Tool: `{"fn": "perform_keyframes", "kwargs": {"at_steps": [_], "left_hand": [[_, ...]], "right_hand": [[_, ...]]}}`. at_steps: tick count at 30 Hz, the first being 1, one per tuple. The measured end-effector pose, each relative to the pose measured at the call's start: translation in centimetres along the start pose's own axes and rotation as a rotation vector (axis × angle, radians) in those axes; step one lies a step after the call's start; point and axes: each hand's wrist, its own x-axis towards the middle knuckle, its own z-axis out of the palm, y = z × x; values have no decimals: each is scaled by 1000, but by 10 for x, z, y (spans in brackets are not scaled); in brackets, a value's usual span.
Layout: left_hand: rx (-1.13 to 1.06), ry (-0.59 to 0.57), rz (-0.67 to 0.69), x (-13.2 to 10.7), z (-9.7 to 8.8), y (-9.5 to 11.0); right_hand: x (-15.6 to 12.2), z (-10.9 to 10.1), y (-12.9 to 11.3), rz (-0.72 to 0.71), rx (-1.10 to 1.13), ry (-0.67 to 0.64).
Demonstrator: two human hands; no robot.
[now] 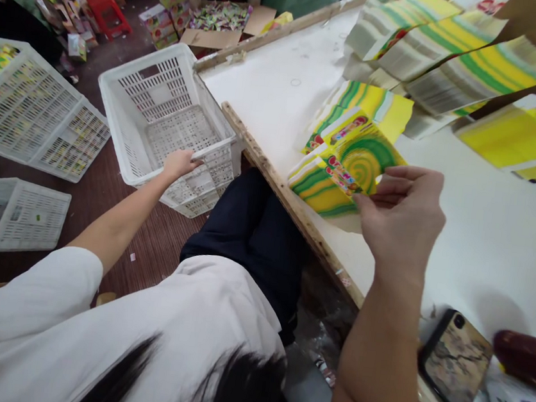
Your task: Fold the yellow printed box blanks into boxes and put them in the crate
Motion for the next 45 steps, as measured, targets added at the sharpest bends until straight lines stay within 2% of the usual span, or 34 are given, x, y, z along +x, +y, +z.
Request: {"fn": "perform_keyframes", "kwargs": {"at_steps": [4, 13, 19, 35, 45], "left_hand": [[-4, 12, -4, -1, 1, 0], [-13, 15, -1, -4, -1, 2], [-32, 8, -14, -4, 1, 3], [-88, 7, -24, -8, 1, 6], [-94, 12, -35, -8, 4, 7]], "right_hand": [[-5, 1, -2, 5, 133, -19], [-11, -2, 16, 16, 202, -81], [-11, 1, 19, 47, 180, -83], [-6, 7, 7, 92, 145, -104], [-3, 9, 7, 118, 144, -113]]}}
